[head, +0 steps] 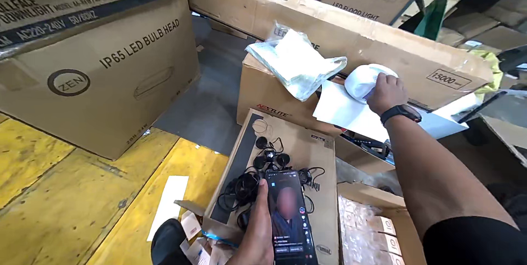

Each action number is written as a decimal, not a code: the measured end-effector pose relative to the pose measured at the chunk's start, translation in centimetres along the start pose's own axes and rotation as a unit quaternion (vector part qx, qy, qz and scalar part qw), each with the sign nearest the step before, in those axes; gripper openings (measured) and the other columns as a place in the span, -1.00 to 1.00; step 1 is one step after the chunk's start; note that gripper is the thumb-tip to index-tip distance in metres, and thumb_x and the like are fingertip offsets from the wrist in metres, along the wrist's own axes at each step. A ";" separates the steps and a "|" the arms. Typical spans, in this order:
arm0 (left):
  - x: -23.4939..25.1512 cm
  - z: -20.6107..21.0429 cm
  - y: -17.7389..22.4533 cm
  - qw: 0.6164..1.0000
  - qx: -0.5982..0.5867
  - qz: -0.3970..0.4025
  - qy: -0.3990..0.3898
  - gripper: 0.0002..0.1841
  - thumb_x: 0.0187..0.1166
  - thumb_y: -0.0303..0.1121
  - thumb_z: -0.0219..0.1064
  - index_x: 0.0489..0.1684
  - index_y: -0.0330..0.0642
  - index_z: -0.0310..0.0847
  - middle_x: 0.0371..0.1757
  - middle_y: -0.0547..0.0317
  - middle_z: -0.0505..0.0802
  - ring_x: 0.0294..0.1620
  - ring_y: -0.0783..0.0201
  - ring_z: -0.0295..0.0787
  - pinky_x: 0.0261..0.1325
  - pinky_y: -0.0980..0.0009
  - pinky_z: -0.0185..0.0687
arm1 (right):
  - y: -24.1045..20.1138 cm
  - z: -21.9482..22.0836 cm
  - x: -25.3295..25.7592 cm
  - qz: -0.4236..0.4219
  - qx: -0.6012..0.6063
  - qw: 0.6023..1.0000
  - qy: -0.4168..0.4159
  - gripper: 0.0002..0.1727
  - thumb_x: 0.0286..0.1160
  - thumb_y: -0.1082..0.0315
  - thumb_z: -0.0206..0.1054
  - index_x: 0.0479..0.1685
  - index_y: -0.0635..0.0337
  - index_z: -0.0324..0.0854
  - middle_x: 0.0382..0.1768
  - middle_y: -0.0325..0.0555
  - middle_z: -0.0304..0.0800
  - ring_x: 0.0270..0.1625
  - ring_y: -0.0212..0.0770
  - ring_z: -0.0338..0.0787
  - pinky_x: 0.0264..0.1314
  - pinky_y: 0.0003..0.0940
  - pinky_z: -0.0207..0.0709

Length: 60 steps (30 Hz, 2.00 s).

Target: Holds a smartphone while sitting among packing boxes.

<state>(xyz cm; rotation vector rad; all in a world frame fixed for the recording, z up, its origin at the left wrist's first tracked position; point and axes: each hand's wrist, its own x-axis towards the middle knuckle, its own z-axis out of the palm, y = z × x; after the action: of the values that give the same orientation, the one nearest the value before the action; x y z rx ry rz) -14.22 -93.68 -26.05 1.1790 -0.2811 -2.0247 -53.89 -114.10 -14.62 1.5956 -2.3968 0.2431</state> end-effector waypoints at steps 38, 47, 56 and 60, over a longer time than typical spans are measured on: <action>-0.9 1.1 2.2 0.993 -0.042 0.080 -0.076 -0.33 0.88 0.14 -0.33 0.32 -0.19 0.58 -0.05 -0.11 0.88 -0.10 0.03 0.89 -0.08 0.00 0.84 | -11.3 -6.3 -19.9 -0.587 -0.195 0.779 0.104 -0.68 0.65 0.56 0.13 0.23 0.23 0.70 0.47 0.11 0.66 0.66 0.15 0.48 0.58 0.07 0.44; -3.5 0.5 2.0 0.987 0.016 0.121 -0.104 -0.36 0.91 0.08 -0.34 0.27 -0.22 0.58 -0.13 -0.05 0.86 -0.15 0.11 0.86 -0.08 0.11 0.84 | -8.8 -9.9 -24.5 -0.553 -0.141 0.820 0.050 -0.73 0.55 0.60 0.23 0.12 0.25 0.73 0.45 0.11 0.67 0.69 0.17 0.43 0.61 0.10 0.41; -3.7 0.7 1.8 0.977 0.060 0.159 -0.129 -0.36 0.92 0.03 -0.32 0.37 -0.27 0.58 0.07 -0.09 0.86 0.09 0.11 0.85 0.19 0.12 0.79 | -8.5 -8.3 -27.6 -0.428 0.020 0.903 -0.041 -0.74 0.68 0.32 0.19 0.09 0.14 0.76 0.25 0.05 0.78 0.45 0.10 0.67 0.43 0.08 0.57; -3.8 0.5 1.8 0.975 0.071 0.162 -0.136 -0.37 0.92 0.04 -0.29 0.44 -0.27 0.56 0.19 -0.09 0.85 0.22 0.11 0.82 0.31 0.11 0.75 | -8.9 -7.5 -30.1 -0.295 0.163 0.936 -0.100 -0.63 0.76 0.18 0.14 0.27 0.12 0.74 0.23 -0.02 0.80 0.28 -0.01 0.79 0.33 0.06 0.64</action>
<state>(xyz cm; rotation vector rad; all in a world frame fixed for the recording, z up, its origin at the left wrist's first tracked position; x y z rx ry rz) -12.65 -92.28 -22.34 0.8689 -0.7169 -1.8937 -33.77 -88.98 -16.45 2.5118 -1.9453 0.3845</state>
